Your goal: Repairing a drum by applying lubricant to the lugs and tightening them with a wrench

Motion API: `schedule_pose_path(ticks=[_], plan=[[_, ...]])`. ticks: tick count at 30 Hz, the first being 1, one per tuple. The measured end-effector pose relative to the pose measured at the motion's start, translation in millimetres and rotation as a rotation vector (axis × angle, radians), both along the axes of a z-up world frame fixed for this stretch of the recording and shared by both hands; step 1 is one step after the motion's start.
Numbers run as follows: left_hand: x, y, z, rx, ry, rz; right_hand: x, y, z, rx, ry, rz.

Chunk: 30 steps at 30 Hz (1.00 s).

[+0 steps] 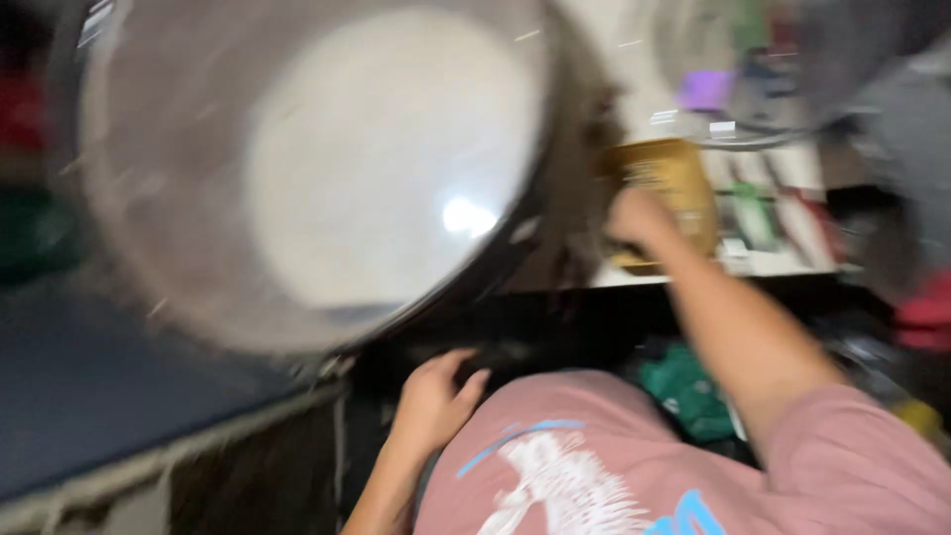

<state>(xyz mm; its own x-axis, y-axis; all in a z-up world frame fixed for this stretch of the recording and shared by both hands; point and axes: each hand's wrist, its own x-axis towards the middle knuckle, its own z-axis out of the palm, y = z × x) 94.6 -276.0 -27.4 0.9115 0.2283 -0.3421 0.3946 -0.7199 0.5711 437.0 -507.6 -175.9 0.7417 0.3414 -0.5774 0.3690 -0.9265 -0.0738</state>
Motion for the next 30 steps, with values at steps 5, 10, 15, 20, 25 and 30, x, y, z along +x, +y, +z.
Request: schedule_pose_path(ticks=[5, 10, 15, 20, 25, 30], plan=[[-24.9, 30.6, 16.1, -0.091, 0.05, 0.071, 2.9, -0.3, 4.8, -0.038, -0.08, -0.105], [-59.5, 65.9, 9.1, -0.153, 0.181, 0.108, -14.0, 4.5, 14.5, 0.019, -0.156, -0.321], [-101.9, 100.9, -6.2, -0.143, 0.17, 0.132, -5.4, 2.7, -11.0, -0.119, -0.186, -0.249], [-131.2, 106.4, -13.3, -0.138, 0.27, 0.222, -5.4, 0.6, -17.1, -0.075, -0.219, -0.435], [-125.6, 87.6, -7.4, -0.143, 0.247, 0.333, 46.4, -36.4, -79.8, -0.116, -0.122, -0.275], [-109.6, 69.7, 8.9, -0.171, 0.169, 0.267, -35.2, -33.6, 38.9, 0.59, -0.088, -0.936]])
